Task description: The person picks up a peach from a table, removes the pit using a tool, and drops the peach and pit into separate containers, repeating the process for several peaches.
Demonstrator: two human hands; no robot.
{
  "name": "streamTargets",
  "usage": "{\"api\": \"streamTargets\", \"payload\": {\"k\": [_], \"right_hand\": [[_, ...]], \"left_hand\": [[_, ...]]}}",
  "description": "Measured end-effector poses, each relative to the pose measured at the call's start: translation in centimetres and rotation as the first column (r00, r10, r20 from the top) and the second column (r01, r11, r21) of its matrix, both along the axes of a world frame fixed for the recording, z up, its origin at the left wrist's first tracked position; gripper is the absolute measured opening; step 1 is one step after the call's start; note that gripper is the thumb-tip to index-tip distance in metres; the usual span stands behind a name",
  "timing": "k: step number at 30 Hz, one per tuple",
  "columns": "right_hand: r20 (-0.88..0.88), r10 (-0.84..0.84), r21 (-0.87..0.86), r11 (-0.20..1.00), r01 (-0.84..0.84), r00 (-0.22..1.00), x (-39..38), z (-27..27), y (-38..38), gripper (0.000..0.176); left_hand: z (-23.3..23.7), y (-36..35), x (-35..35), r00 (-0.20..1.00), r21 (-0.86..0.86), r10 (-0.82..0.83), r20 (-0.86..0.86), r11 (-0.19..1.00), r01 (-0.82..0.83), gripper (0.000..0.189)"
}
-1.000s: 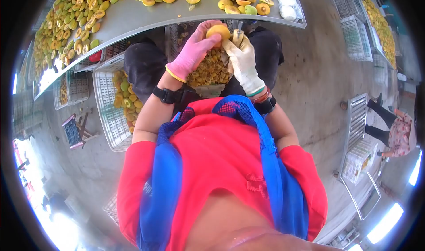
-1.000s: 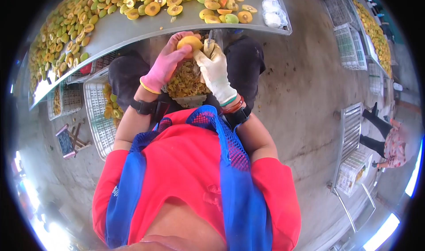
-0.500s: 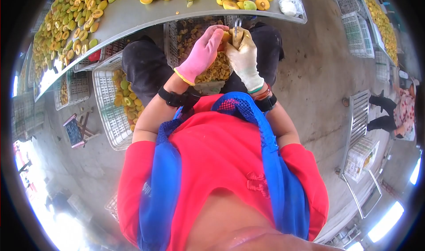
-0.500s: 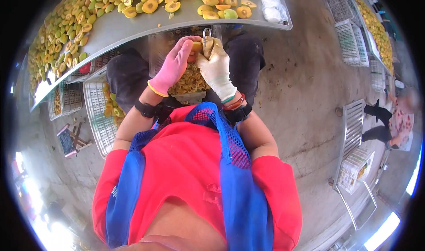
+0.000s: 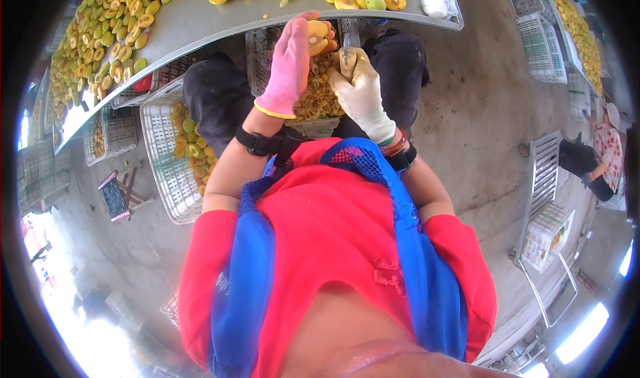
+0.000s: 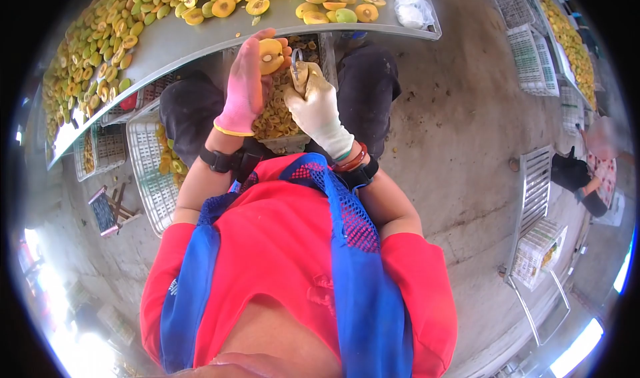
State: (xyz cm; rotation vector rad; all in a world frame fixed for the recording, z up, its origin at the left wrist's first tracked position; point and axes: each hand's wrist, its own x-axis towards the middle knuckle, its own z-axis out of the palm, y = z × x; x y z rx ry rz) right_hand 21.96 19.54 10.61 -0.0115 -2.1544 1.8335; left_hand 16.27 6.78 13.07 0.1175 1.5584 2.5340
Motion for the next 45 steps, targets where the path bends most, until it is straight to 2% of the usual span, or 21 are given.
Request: {"api": "streamTargets", "payload": {"k": [3, 6, 8, 11, 15, 17, 18, 21, 22, 23, 24, 25, 27, 28, 30, 33, 38, 41, 42, 43, 45], "right_hand": [[0.114, 0.148, -0.14, 0.981, -0.132, 0.982, -0.3, -0.7, 0.4, 0.017], [0.244, 0.232, -0.308, 0.939, -0.152, 0.941, -0.2, -0.1, 0.3, 0.015], [0.277, 0.254, -0.323, 0.933, -0.16, 0.927, 0.0, 0.4, 0.2, 0.014], [0.259, 0.251, -0.284, 0.943, -0.175, 0.933, 0.5, 0.5, -0.1, 0.012], [0.211, 0.25, -0.238, 0.951, -0.198, 0.945, 0.6, -0.2, -0.6, 0.013], [0.305, 0.438, -0.505, 0.827, -0.247, 0.845, 0.9, 0.9, 0.3, 0.013], [0.326, 0.532, -0.625, 0.742, -0.245, 0.782, 1.1, 1.9, 0.6, 0.013], [0.342, 0.579, -0.676, 0.699, -0.235, 0.74, 1.4, 4.4, 1.1, 0.01], [0.196, 0.488, -0.519, 0.787, -0.332, 0.851, 1.5, 2.4, 1.1, 0.011], [0.13, 0.429, -0.359, 0.861, -0.361, 0.894, 1.2, 1.9, 1.1, 0.012], [0.058, 0.361, -0.187, 0.92, -0.345, 0.931, 0.9, 1.5, 1.1, 0.013], [0.089, 0.319, -0.062, 0.947, -0.314, 0.944, 0.9, 2.6, 0.9, 0.015], [-0.011, 0.292, -0.081, 0.953, -0.292, 0.956, 0.4, -0.7, -0.2, 0.013], [0.148, 0.341, -0.217, 0.927, -0.306, 0.928, 1.0, 1.0, 0.6, 0.012], [0.403, 0.492, -0.498, 0.826, -0.266, 0.772, 1.7, 4.4, 1.7, 0.008], [0.455, 0.6, -0.57, 0.764, -0.303, 0.658, 2.0, 6.0, 2.7, 0.004], [0.212, 0.816, -0.841, 0.433, -0.324, 0.538, 2.1, 4.7, 3.2, 0.011], [0.233, 0.83, -0.836, 0.437, -0.332, 0.506, 2.2, 5.0, 3.1, 0.012], [0.274, 0.818, -0.753, 0.51, -0.417, 0.506, 2.3, 5.3, 3.0, 0.014], [0.271, 0.836, -0.787, 0.478, -0.39, 0.478, 2.5, 5.3, 2.9, 0.015], [0.183, 0.87, -0.857, 0.369, -0.36, 0.457, 2.6, 4.5, 2.5, 0.017]], "left_hand": [[0.9, -0.4, 0.2, 0.996, -0.023, -0.078, -0.051, 0.997, 0.076, 0.051], [0.7, 0.4, 0.3, 0.987, 0.007, -0.106, -0.118, 0.994, 0.107, 0.052], [0.7, 0.9, 0.6, 0.989, -0.031, -0.076, -0.13, 0.997, 0.073, 0.056], [0.0, 1.2, 0.4, 0.994, 0.047, -0.059, -0.091, 0.997, 0.063, 0.053], [-0.3, 1.8, 0.9, 0.998, 0.138, -0.008, -0.068, 0.99, 0.017, 0.038], [-0.7, 2.1, 0.9, 0.994, 0.165, 0.021, -0.112, 0.986, -0.002, 0.034], [-0.6, 2.1, 0.9, 0.987, 0.095, 0.042, -0.153, 0.995, -0.027, 0.038], [0.3, 2.2, 1.4, 0.956, -0.133, 0.055, -0.288, 0.986, -0.096, 0.043], [-1.4, 1.3, 0.9, 0.903, -0.3, 0.0, -0.429, 0.943, -0.142, 0.043], [0.0, 2.1, 1.7, 0.956, -0.057, -0.002, -0.293, 0.998, -0.016, 0.044], [0.3, 2.3, 1.5, 0.94, -0.055, -0.042, -0.338, 0.998, 0.025, 0.046], [-0.6, 2.6, 1.5, 0.923, -0.036, -0.02, -0.384, 0.999, 0.007, 0.048], [-1.3, 2.5, 1.5, 0.929, -0.073, -0.056, -0.367, 0.997, 0.031, 0.048], [-1.6, 2.5, 1.4, 0.935, -0.086, -0.078, -0.345, 0.995, 0.051, 0.049], [-1.2, 2.7, 1.3, 0.953, -0.094, -0.104, -0.285, 0.992, 0.08, 0.051], [-0.1, 2.6, 1.3, 0.969, -0.078, -0.14, -0.202, 0.989, 0.126, 0.053], [0.4, 1.5, 1.3, 0.948, -0.151, -0.212, -0.237, 0.972, 0.179, 0.054], [-0.1, 1.1, 1.2, 0.933, -0.18, -0.203, -0.296, 0.972, 0.154, 0.051], [-0.8, 0.7, 1.0, 0.919, -0.206, -0.231, -0.319, 0.964, 0.17, 0.051], [-1.1, 0.6, 0.8, 0.904, -0.229, -0.249, -0.347, 0.957, 0.176, 0.051], [-1.2, 0.3, 0.9, 0.922, -0.21, -0.267, -0.28, 0.954, 0.213, 0.052]]}}
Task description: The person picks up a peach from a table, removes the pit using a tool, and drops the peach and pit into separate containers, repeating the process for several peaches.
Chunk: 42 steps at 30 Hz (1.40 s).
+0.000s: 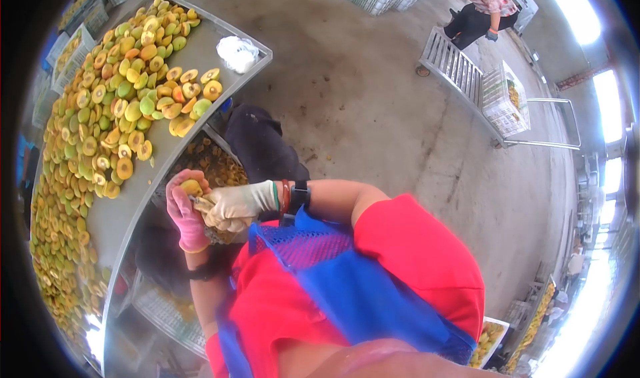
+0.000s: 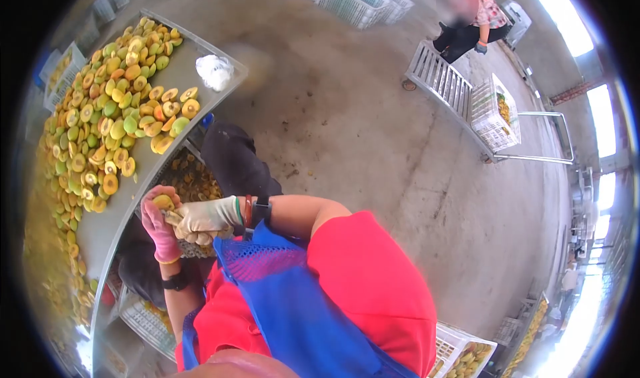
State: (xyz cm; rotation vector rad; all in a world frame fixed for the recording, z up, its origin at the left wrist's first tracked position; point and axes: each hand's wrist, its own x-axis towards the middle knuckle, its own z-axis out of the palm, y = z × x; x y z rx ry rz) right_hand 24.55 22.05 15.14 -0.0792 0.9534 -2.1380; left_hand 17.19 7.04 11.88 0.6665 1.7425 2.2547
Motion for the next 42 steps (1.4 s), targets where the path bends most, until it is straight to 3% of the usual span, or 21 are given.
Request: {"api": "streamTargets", "payload": {"k": [3, 6, 9, 11, 13, 16, 20, 23, 26, 27, 30, 32, 34, 36, 37, 40, 42], "right_hand": [[0.052, 0.09, -0.196, 0.977, -0.079, 0.995, 0.1, -1.1, 0.4, 0.019], [0.072, 0.121, -0.246, 0.964, -0.1, 0.99, 0.1, -2.0, 0.6, 0.021], [0.072, -0.017, -0.133, 0.991, 0.026, 0.997, -0.1, -2.0, -0.4, 0.019], [-0.368, -0.073, 0.022, 0.996, 0.087, 0.927, -1.4, -5.7, -1.1, 0.016], [-0.21, -0.072, 0.073, 0.993, 0.089, 0.975, 0.1, -2.2, -0.1, 0.015], [-0.168, -0.147, 0.167, 0.97, 0.175, 0.975, 0.4, -1.0, -0.8, 0.014], [-0.313, -0.178, 0.184, 0.952, 0.243, 0.933, -1.1, -5.1, -2.6, 0.017], [-0.179, -0.087, 0.199, 0.972, 0.123, 0.98, -0.3, -2.2, -1.1, 0.016], [-0.459, -0.166, 0.333, 0.879, 0.342, 0.873, 0.3, -2.8, -2.2, 0.011], [-0.629, -0.234, 0.332, 0.781, 0.528, 0.742, -0.1, -4.4, -3.1, 0.013], [-0.763, -0.177, 0.451, 0.543, 0.709, 0.621, 0.1, -4.6, -2.6, 0.018], [-0.752, -0.052, 0.548, 0.503, 0.668, 0.657, -1.6, -9.4, -2.8, 0.023], [-0.697, 0.215, 0.698, 0.42, 0.58, 0.684, -2.8, -14.0, -2.7, 0.026], [-0.695, 0.166, 0.693, 0.413, 0.591, 0.699, -2.2, -13.0, -2.8, 0.03], [-0.693, 0.197, 0.71, 0.355, 0.609, 0.693, -2.2, -13.1, -2.9, 0.029], [-0.828, 0.047, 0.516, 0.455, 0.726, 0.559, -2.2, -13.6, -2.6, 0.022], [-0.841, 0.04, 0.52, 0.332, 0.787, 0.539, -1.6, -12.7, -2.4, 0.022]], "left_hand": [[0.5, -0.3, 0.2, 0.997, -0.022, -0.071, 0.028, 0.997, 0.072, 0.051], [1.2, -0.4, 0.1, 0.984, -0.083, -0.176, 0.023, 0.981, 0.178, 0.053], [1.2, 0.1, 0.5, 0.993, -0.09, -0.041, 0.108, 0.995, 0.051, 0.055], [1.3, 0.4, 0.7, 0.977, -0.074, 0.01, 0.213, 0.997, 0.006, 0.056], [1.5, 0.6, 0.9, 0.943, -0.049, 0.045, 0.33, 0.998, -0.03, 0.056], [1.8, 0.8, 1.0, 0.909, -0.021, 0.094, 0.407, 0.995, -0.093, 0.058], [2.1, 0.7, 1.0, 0.89, -0.003, 0.114, 0.442, 0.992, -0.126, 0.058], [0.2, -0.7, -0.8, 0.88, 0.091, 0.063, 0.471, 0.989, -0.119, 0.056], [0.0, -2.2, -2.5, 0.887, 0.086, 0.189, 0.422, 0.965, -0.247, 0.055], [-0.1, -2.9, -3.2, 0.865, 0.101, 0.205, 0.457, 0.955, -0.28, 0.053], [-1.1, -5.3, -4.5, 0.93, -0.076, 0.322, 0.177, 0.947, -0.314, 0.049], [-1.6, -6.4, -4.9, 0.926, -0.064, 0.341, 0.16, 0.94, -0.335, 0.045], [-2.0, -6.7, -5.3, 0.931, -0.024, 0.279, 0.235, 0.959, -0.281, 0.043], [-2.4, -6.8, -5.1, 0.931, -0.008, 0.171, 0.323, 0.984, -0.178, 0.04], [-2.2, -6.0, -4.5, 0.892, -0.036, 0.233, 0.386, 0.971, -0.238, 0.038], [-2.7, -4.6, -3.4, 0.911, -0.088, 0.254, 0.325, 0.967, -0.239, 0.036], [-2.5, -3.8, -3.0, 0.914, -0.082, 0.252, 0.319, 0.968, -0.238, 0.036]]}}
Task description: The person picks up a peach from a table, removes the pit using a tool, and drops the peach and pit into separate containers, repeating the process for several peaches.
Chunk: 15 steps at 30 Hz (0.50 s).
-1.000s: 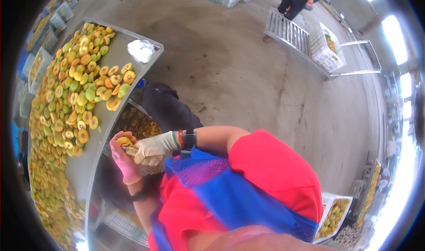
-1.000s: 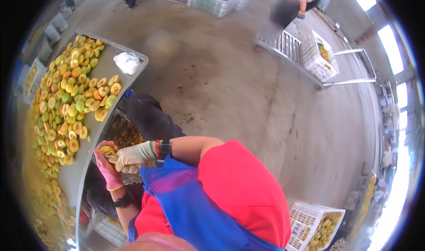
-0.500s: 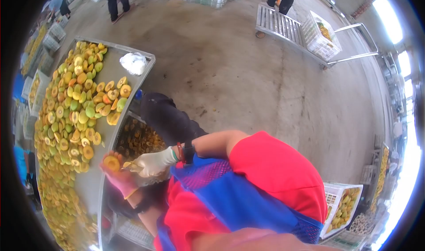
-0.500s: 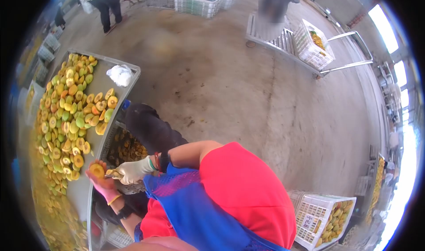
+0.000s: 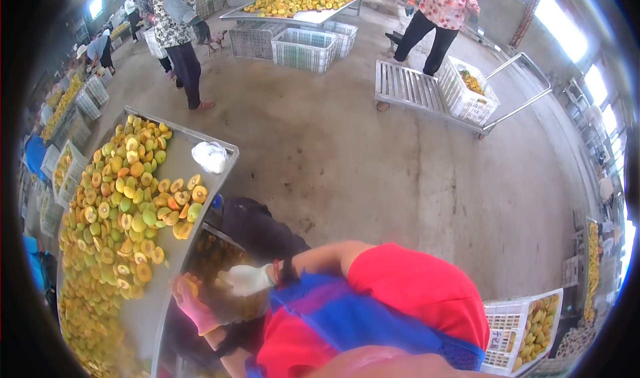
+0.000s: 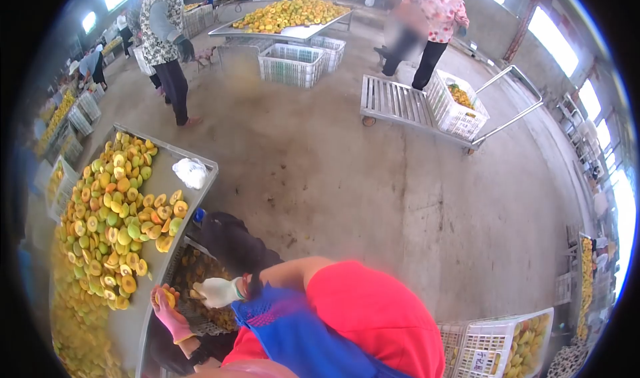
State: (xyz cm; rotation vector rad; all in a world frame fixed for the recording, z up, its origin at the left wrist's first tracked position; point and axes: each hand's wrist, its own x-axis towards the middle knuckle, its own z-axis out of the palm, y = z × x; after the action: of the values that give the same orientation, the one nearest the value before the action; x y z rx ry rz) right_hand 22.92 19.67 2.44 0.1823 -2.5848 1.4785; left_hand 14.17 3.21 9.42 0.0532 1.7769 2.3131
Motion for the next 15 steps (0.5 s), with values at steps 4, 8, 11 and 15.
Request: {"api": "streamTargets", "payload": {"k": [4, 8, 11, 15], "right_hand": [[-0.042, -0.054, 0.118, 0.991, 0.059, 0.998, -0.3, -0.7, 0.8, 0.021], [0.228, 0.026, 0.195, 0.978, -0.072, 0.973, 0.6, 0.5, 1.5, 0.024], [0.195, -0.002, 0.21, 0.977, -0.04, 0.981, 1.2, 3.2, 1.7, 0.025], [0.032, -0.001, 0.192, 0.981, -0.005, 0.999, 0.7, 1.4, 1.5, 0.021]], "left_hand": [[1.0, 0.8, 0.6, 0.999, -0.04, 0.005, -0.045, 0.999, -0.007, 0.036], [1.8, 0.7, 0.7, 0.995, -0.12, -0.059, -0.083, 0.992, 0.049, 0.038], [1.2, 0.3, 0.8, 0.992, -0.142, -0.11, -0.06, 0.985, 0.1, 0.041], [1.5, 0.5, 2.1, 0.975, -0.285, -0.207, -0.085, 0.942, 0.175, 0.045]]}}
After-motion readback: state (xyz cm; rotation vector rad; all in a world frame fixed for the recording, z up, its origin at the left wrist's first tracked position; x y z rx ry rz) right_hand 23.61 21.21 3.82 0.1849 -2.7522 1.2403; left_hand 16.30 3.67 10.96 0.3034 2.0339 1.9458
